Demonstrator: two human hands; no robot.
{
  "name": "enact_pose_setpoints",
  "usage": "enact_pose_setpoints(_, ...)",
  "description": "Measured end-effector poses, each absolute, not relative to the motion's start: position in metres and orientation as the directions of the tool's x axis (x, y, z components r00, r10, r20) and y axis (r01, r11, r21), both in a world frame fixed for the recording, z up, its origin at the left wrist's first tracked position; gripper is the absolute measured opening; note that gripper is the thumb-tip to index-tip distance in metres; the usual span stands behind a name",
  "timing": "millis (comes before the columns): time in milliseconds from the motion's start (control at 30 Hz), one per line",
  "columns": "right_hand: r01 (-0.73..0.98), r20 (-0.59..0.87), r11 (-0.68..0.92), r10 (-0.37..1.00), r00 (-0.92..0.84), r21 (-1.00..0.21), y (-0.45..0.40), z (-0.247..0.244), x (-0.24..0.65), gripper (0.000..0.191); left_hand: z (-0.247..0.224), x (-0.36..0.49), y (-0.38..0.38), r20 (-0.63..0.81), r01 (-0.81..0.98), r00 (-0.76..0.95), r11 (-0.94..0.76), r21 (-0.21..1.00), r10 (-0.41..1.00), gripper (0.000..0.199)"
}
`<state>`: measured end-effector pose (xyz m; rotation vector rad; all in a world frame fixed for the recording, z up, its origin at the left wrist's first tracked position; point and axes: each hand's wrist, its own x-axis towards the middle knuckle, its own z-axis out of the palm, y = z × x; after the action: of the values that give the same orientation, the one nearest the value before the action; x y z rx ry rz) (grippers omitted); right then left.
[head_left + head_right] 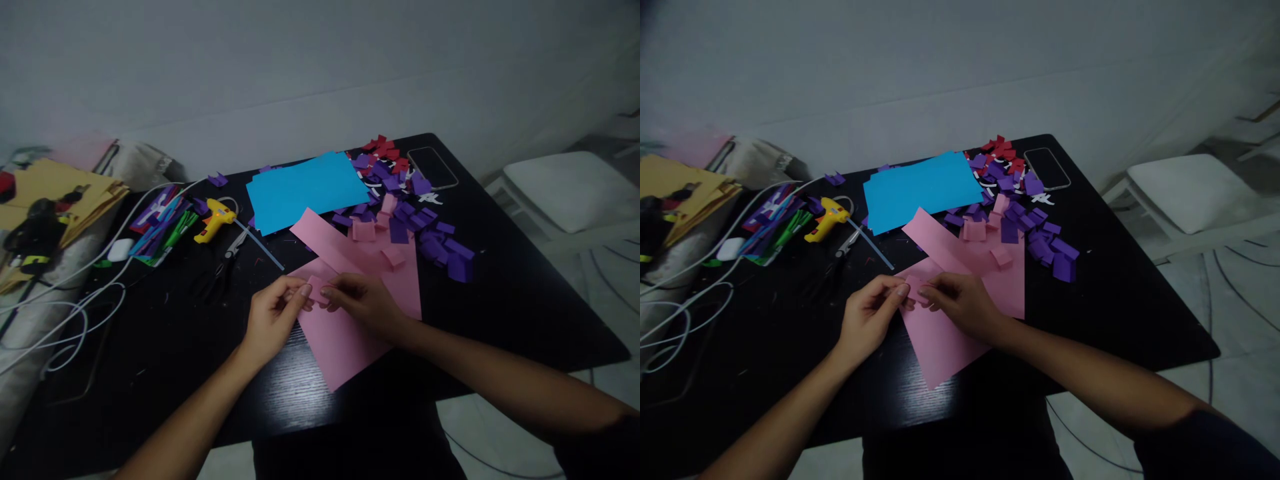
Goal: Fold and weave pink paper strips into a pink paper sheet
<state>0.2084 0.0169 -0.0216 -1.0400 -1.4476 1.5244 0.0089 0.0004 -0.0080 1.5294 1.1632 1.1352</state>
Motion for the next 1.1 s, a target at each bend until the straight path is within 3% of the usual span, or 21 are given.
enact_pose_setpoints(1100,-0.030,-0.067,-0.083,0.933,-0.355,-0.996,0.0157,-0.0197,0.2077,0.029,-0.0066,0.0074,0.0030,0.113,0.172,0.113,-0.132,0.976,0.987,0.018)
